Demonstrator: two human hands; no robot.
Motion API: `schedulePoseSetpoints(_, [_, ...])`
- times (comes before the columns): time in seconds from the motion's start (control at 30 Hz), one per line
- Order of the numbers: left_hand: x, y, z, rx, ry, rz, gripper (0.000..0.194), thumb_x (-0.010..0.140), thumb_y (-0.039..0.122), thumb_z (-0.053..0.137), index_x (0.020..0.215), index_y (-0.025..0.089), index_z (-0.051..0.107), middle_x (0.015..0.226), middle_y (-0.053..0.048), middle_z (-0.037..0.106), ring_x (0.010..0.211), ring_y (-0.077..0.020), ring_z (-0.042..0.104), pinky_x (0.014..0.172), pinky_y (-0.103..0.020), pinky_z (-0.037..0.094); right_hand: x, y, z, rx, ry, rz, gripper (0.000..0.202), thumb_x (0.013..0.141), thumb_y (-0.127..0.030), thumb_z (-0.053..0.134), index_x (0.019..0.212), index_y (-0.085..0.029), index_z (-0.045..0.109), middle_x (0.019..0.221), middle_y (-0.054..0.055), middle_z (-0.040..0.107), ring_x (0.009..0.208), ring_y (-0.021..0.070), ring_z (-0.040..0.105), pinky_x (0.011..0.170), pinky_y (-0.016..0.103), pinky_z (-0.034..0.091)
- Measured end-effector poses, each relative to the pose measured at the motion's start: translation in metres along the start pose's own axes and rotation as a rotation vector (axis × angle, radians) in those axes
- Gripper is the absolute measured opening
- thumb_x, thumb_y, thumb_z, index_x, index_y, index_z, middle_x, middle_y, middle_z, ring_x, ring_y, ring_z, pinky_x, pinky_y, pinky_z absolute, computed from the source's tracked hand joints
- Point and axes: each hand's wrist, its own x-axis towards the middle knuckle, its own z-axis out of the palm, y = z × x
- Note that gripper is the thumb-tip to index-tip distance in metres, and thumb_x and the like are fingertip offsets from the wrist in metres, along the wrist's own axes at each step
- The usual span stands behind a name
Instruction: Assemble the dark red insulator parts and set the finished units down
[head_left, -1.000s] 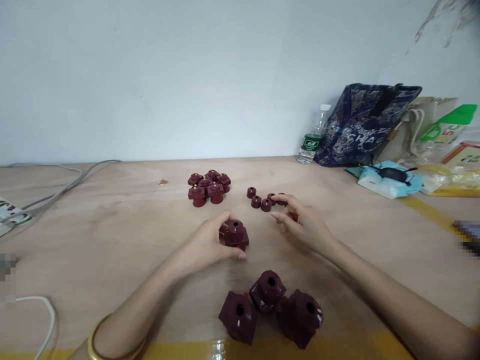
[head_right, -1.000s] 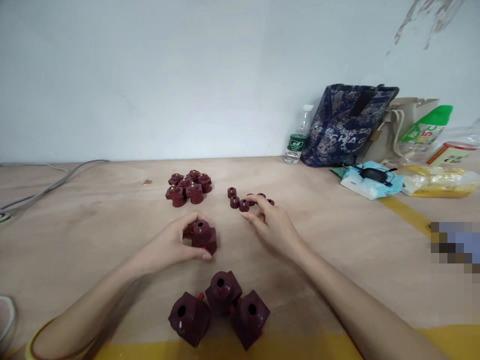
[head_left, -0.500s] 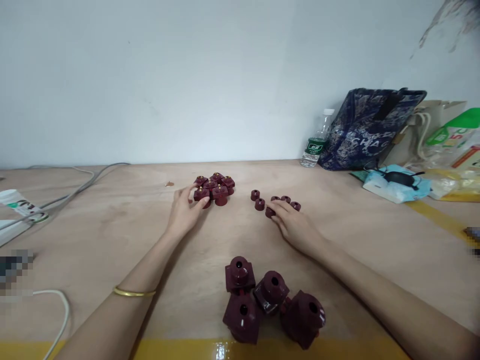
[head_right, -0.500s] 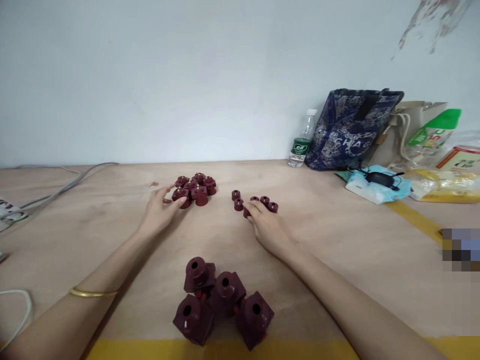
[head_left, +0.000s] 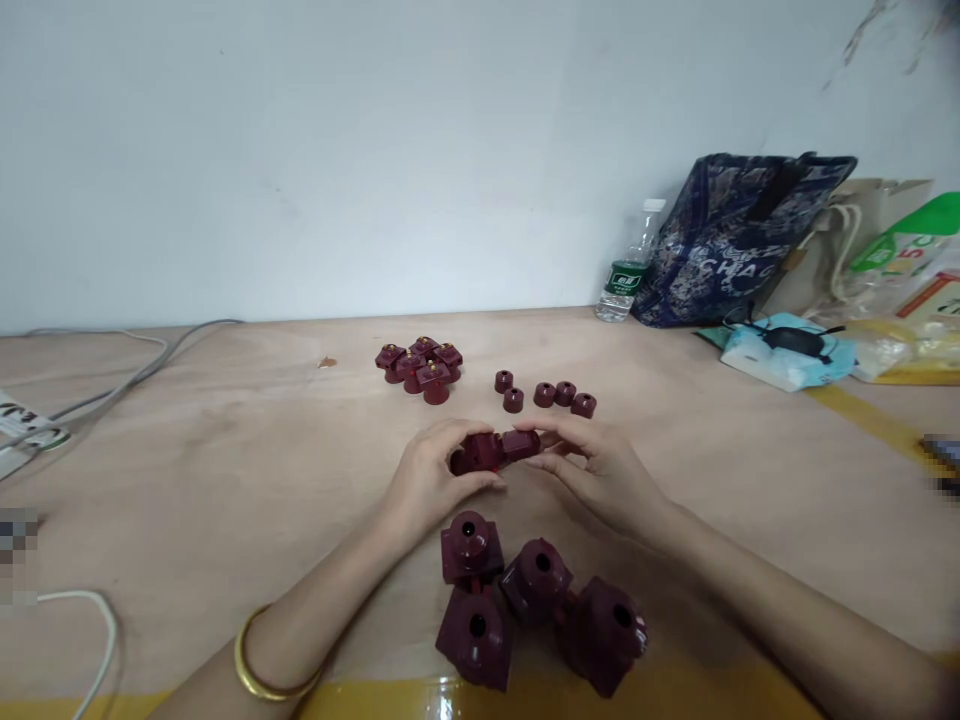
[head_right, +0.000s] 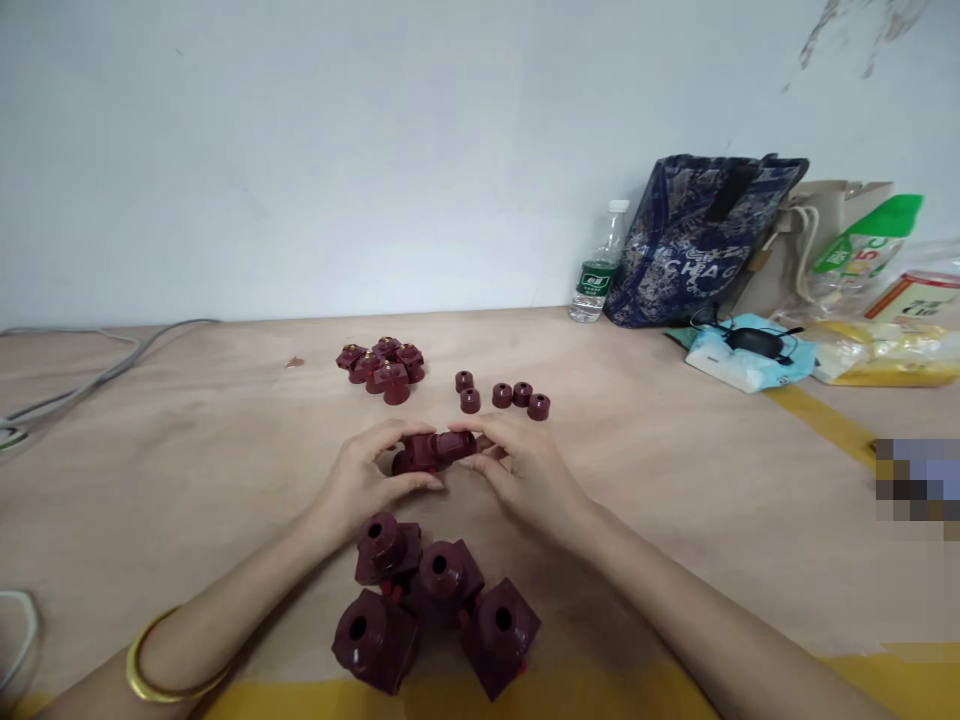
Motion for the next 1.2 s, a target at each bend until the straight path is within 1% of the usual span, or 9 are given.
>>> schedulePoseSetpoints(0.2, [-0.001, -0.003, -0.003, 0.167, -0.001, 0.183, 0.043, 0.070, 0.035, 0.075, 0.109, 0.021, 0.064, 0.099, -0.006, 0.066, 0.094, -0.0218, 0.059, 0.085, -0.036, 0.046, 0.000, -0.001, 0.002, -0.059, -0.022, -0.104, 0.032, 0.085, -0.015, 0.057, 0.115, -0.024, 0.063, 0.101, 0.004, 0.070, 0.072, 0.0140, 0.064, 0.068, 0.028, 0.053])
schedulePoseSetpoints(0.37, [-0.002, -0.002, -0.003, 0.242, -0.011, 0.237, 0.042, 0.073, 0.036, 0.073, 0.110, 0.021, 0.062, 0.096, -0.005, 0.065, 0.091, -0.0214, 0.058, 0.082, -0.036, 0.046, 0.001, 0.000, 0.005, -0.134, 0.003, -0.094, 0.028, 0.084, -0.025, 0.063, 0.112, -0.020, 0.064, 0.101, 0.005, 0.070, 0.083, 0.0166, 0.065, 0.074, 0.028, 0.052])
schedulePoseSetpoints(0.47, [-0.002, -0.003, -0.003, 0.295, -0.023, 0.261, 0.040, 0.074, 0.037, 0.072, 0.109, 0.021, 0.062, 0.096, -0.005, 0.065, 0.091, -0.0218, 0.057, 0.081, -0.036, 0.045, 0.000, 0.003, 0.008, -0.201, 0.033, -0.005, 0.022, 0.083, -0.037, 0.063, 0.093, -0.018, 0.067, 0.081, 0.003, 0.071, 0.068, 0.0156, 0.063, 0.061, 0.025, 0.048])
schedulePoseSetpoints(0.6, [-0.002, -0.006, -0.001, 0.339, -0.019, 0.293, 0.041, 0.075, 0.036, 0.072, 0.111, 0.022, 0.059, 0.098, -0.005, 0.065, 0.093, -0.0222, 0.057, 0.083, -0.037, 0.043, 0.002, 0.003, 0.007, -0.388, 0.011, 0.070, 0.044, 0.088, -0.049, 0.050, 0.061, -0.017, 0.060, 0.052, 0.001, 0.055, 0.051, 0.0145, 0.053, 0.050, 0.027, 0.039])
schedulePoseSetpoints(0.73, [-0.002, -0.005, -0.001, 0.376, -0.030, 0.298, 0.038, 0.077, 0.035, 0.070, 0.111, 0.023, 0.058, 0.098, -0.005, 0.066, 0.092, -0.0220, 0.058, 0.080, -0.036, 0.042, 0.004, -0.005, 0.003, -0.207, -0.060, 0.033, 0.034, 0.082, -0.041, 0.064, 0.107, -0.017, 0.061, 0.088, 0.005, 0.067, 0.066, 0.0147, 0.060, 0.057, 0.026, 0.047])
schedulePoseSetpoints(0.8, [-0.002, -0.004, -0.001, 0.385, -0.027, 0.310, 0.037, 0.078, 0.034, 0.069, 0.111, 0.022, 0.058, 0.098, -0.004, 0.066, 0.092, -0.0216, 0.058, 0.080, -0.035, 0.042, 0.003, -0.008, 0.002, -0.104, -0.078, -0.019, 0.036, 0.080, -0.032, 0.066, 0.114, -0.020, 0.058, 0.101, 0.006, 0.066, 0.075, 0.0146, 0.062, 0.063, 0.025, 0.049])
schedulePoseSetpoints(0.9, [-0.002, -0.003, -0.003, 0.381, -0.003, 0.333, 0.036, 0.079, 0.033, 0.068, 0.111, 0.021, 0.058, 0.098, -0.005, 0.066, 0.092, -0.0215, 0.058, 0.081, -0.036, 0.042, 0.003, -0.006, 0.006, -0.091, -0.030, 0.017, 0.021, 0.084, -0.032, 0.063, 0.101, -0.021, 0.065, 0.086, 0.003, 0.069, 0.069, 0.0144, 0.062, 0.063, 0.025, 0.049])
schedulePoseSetpoints(1.03, [-0.001, -0.003, -0.003, 0.345, -0.014, 0.314, 0.036, 0.077, 0.032, 0.070, 0.110, 0.022, 0.060, 0.099, -0.005, 0.067, 0.094, -0.0231, 0.058, 0.083, -0.039, 0.042, 0.004, -0.002, 0.011, -0.130, -0.046, 0.133, 0.031, 0.087, -0.045, 0.054, 0.095, -0.018, 0.068, 0.068, 0.002, 0.067, 0.057, 0.0161, 0.061, 0.059, 0.029, 0.048])
schedulePoseSetpoints(1.2, [0.002, 0.000, 0.004, -0.186, -0.040, -0.047, 0.034, 0.073, 0.023, 0.072, 0.103, 0.021, 0.058, 0.101, -0.004, 0.067, 0.094, -0.0207, 0.062, 0.085, -0.037, 0.047, 0.007, 0.002, 0.000, -0.038, -0.066, 0.143, 0.051, 0.091, -0.047, 0.045, 0.135, -0.022, 0.040, 0.104, 0.008, 0.066, 0.066, 0.0157, 0.065, 0.064, 0.030, 0.052])
